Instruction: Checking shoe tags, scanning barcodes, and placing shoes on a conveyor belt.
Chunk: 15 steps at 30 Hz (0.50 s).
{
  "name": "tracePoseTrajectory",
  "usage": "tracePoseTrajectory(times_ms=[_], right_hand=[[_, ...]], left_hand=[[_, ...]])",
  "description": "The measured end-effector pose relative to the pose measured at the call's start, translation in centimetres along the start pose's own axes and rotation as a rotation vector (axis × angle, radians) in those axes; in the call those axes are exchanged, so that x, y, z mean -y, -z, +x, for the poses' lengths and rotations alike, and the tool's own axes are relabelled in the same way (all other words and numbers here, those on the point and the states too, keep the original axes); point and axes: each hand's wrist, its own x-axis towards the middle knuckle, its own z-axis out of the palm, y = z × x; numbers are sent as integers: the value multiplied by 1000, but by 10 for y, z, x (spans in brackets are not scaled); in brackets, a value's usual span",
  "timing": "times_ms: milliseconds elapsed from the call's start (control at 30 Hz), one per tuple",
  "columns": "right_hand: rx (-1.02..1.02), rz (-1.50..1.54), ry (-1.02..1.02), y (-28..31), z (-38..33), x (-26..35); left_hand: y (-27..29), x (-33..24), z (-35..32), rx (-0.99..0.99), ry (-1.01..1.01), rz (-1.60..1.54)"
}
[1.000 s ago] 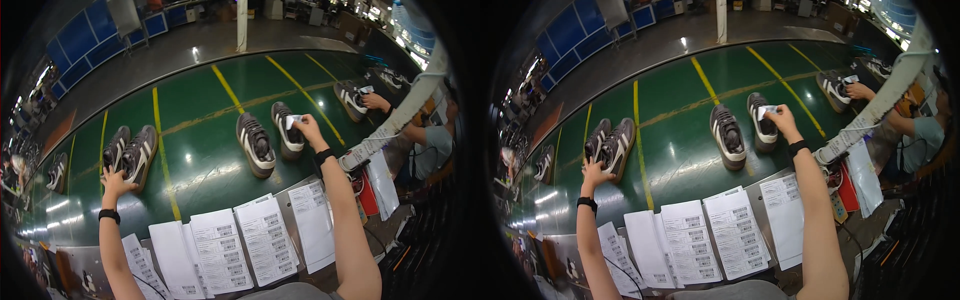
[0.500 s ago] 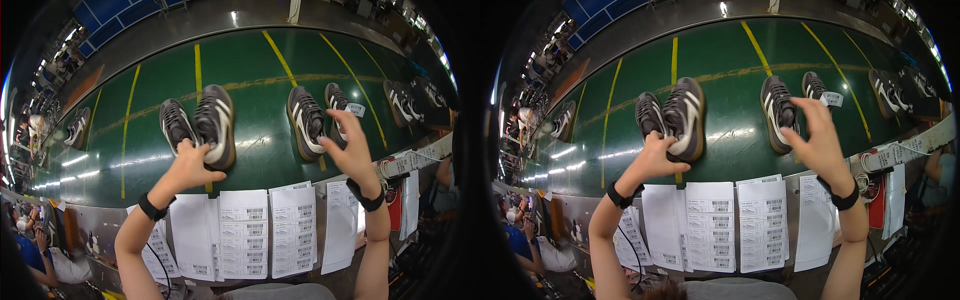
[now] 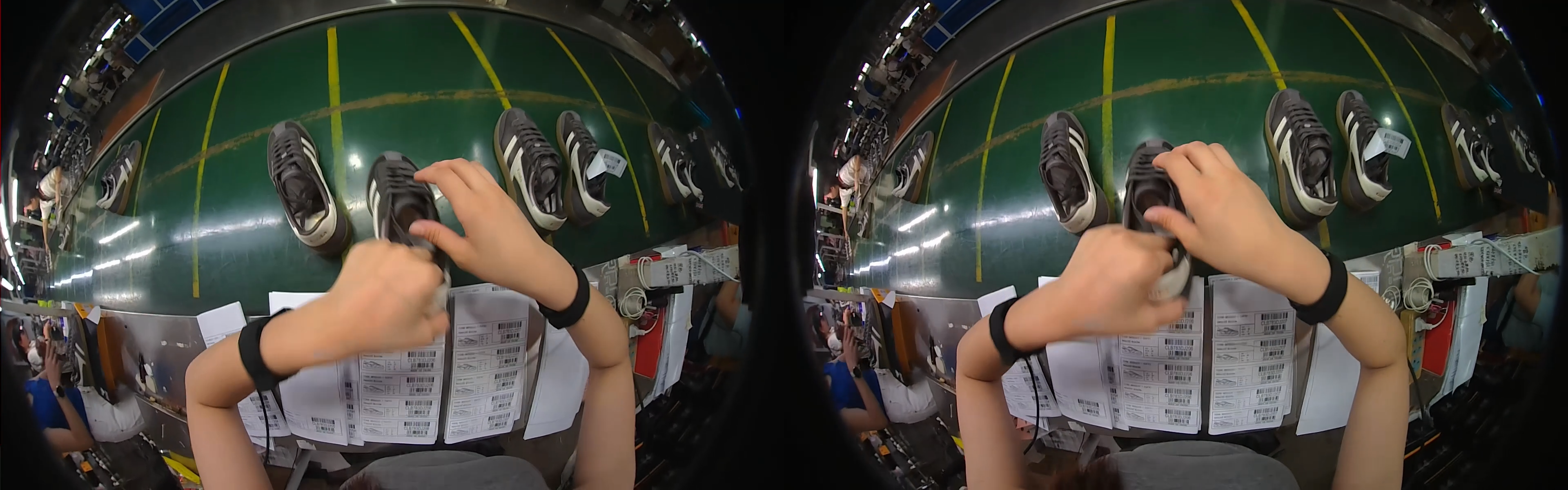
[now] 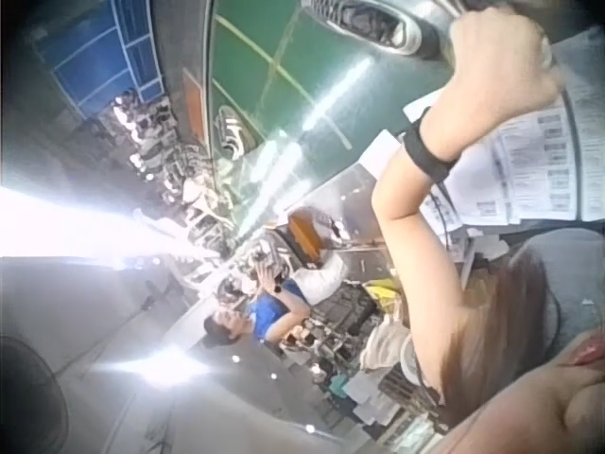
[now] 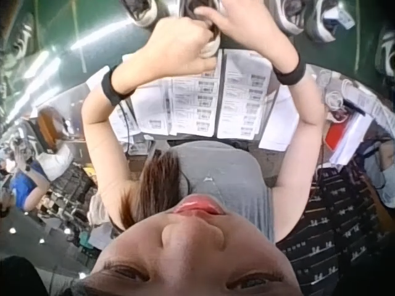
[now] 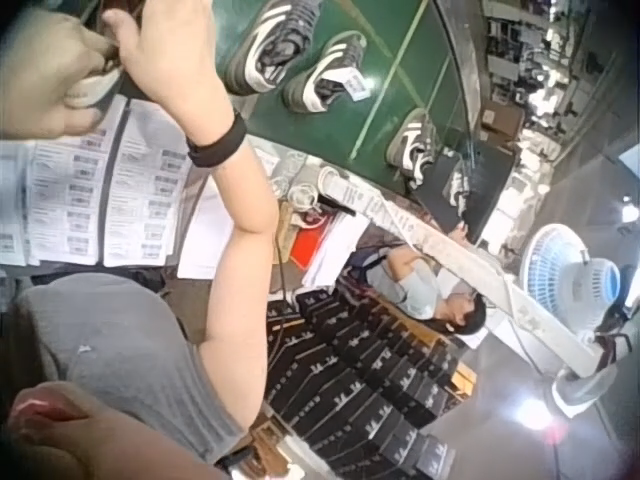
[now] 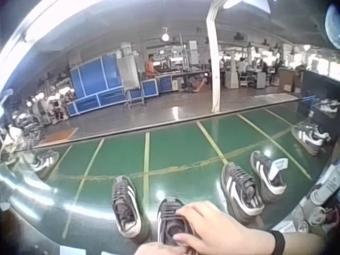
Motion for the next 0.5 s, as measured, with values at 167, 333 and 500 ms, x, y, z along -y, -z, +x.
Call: tracePoseTrajectory(times_ms=[167, 333, 500], right_hand=[[102, -7, 118, 6, -21, 40], [67, 300, 19, 0, -2, 19], [414, 635, -479, 2, 15, -3]], left_hand=[[32, -64, -30, 113, -10, -299], [15, -74, -40, 36, 108, -284], [19, -60, -32, 26, -25, -258]])
